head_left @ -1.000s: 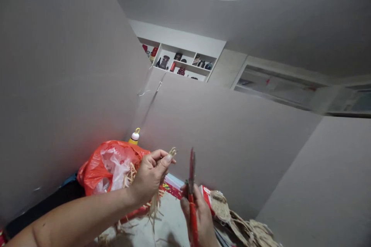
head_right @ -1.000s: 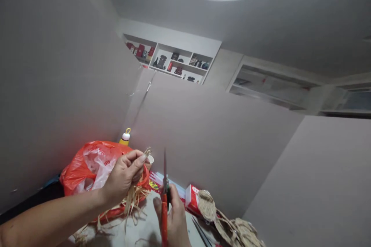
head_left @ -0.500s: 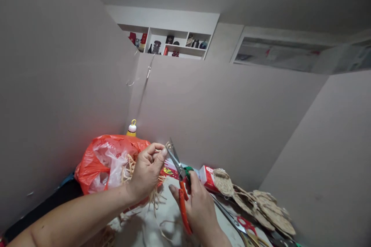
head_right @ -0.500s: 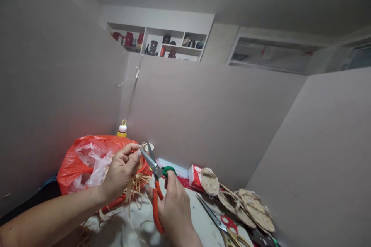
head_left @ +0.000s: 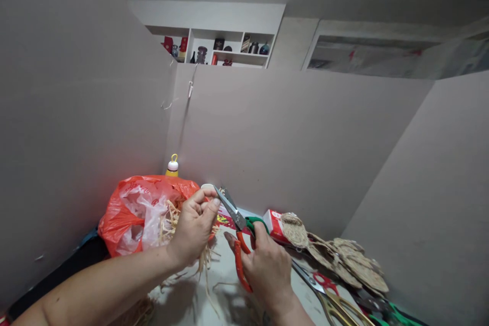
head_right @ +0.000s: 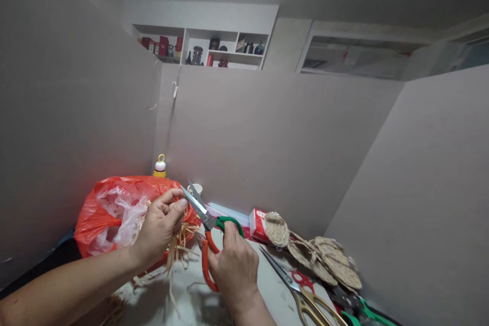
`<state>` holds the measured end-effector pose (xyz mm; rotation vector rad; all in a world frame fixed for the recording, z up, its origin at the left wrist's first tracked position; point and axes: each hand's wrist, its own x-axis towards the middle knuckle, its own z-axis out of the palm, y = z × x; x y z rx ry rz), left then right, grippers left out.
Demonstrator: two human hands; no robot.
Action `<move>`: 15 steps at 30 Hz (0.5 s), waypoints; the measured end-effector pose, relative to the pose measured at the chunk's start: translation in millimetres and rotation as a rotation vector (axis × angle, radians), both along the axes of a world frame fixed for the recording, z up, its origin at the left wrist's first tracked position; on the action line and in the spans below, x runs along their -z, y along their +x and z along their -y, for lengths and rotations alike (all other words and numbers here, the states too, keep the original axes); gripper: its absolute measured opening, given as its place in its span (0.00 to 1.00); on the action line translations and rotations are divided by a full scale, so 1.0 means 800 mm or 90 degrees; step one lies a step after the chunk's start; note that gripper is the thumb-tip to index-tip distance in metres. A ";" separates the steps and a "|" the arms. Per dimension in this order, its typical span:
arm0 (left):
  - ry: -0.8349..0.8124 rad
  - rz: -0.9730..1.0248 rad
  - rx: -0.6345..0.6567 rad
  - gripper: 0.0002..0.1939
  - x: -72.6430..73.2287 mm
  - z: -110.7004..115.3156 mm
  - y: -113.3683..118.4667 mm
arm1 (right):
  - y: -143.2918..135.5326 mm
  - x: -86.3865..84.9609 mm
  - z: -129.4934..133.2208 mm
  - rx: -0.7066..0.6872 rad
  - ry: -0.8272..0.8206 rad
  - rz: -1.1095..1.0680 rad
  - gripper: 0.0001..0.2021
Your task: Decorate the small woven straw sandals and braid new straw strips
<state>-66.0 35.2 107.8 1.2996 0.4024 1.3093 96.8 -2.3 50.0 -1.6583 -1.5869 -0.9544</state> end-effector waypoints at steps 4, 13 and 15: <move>-0.022 0.003 -0.012 0.15 -0.002 0.001 0.000 | 0.000 0.001 -0.002 -0.019 0.005 -0.011 0.22; -0.058 0.032 0.020 0.16 -0.007 -0.003 0.003 | 0.007 0.005 -0.001 -0.080 -0.029 -0.086 0.20; -0.075 0.043 0.032 0.16 -0.008 -0.003 0.003 | 0.009 0.004 -0.002 -0.085 -0.046 -0.111 0.17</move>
